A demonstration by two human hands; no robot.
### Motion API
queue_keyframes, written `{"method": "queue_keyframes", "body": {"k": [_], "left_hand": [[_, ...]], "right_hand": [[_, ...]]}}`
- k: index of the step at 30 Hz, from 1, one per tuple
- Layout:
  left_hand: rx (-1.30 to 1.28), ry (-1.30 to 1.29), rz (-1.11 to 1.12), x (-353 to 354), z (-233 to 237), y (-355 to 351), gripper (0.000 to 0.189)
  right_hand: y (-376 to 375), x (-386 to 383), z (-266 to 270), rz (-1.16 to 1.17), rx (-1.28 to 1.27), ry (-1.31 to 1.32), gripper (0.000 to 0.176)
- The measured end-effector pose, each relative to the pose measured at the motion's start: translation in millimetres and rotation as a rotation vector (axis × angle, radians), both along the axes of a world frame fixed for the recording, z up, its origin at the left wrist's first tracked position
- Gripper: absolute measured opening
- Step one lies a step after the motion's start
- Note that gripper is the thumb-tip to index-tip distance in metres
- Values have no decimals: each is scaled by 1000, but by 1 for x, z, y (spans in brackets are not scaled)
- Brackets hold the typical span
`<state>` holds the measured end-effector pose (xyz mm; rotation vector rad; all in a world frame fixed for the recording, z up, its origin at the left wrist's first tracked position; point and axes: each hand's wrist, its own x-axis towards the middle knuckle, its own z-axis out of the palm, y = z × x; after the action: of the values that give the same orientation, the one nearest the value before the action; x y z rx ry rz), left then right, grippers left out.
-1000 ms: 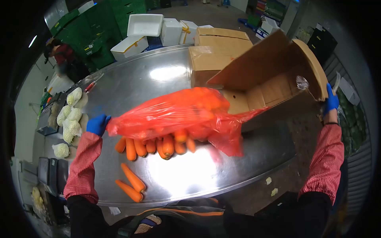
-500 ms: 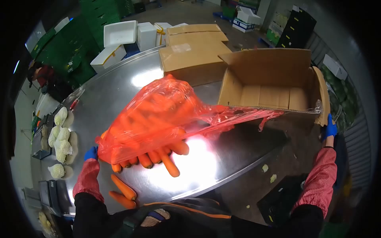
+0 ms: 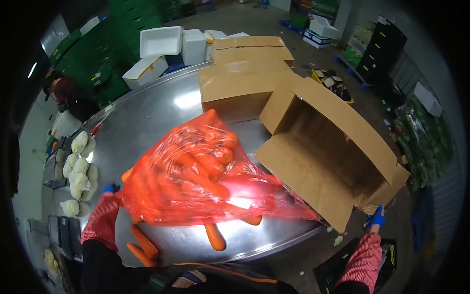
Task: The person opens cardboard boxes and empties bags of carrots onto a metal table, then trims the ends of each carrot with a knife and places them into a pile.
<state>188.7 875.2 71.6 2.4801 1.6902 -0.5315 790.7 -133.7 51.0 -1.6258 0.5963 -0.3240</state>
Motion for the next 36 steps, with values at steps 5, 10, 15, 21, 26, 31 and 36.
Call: {"method": "queue_keyframes", "body": {"k": [5,10,15,21,26,31,36], "left_hand": [[5,-1111,-224,166,71,-20,47],[-186,-594,-325,339,17,-50,85],[-192,-317,-213,366,40,-103,44],[52,-472,-201,367,1,-78,32],[-825,-1193,480,362,41,-111,28],[-1327,-1577,304,315,195,-185,29],[-934,-1932,474,300,307,-197,26]], "right_hand": [[47,-10,17,-16,147,-36,29],[54,-27,7,-34,219,-110,25],[94,-83,40,-54,102,-167,27],[152,-127,100,-42,10,-271,29],[149,-137,112,88,-53,-306,26],[189,-156,133,151,-143,-386,27],[209,-195,166,279,-78,-432,29]]}}
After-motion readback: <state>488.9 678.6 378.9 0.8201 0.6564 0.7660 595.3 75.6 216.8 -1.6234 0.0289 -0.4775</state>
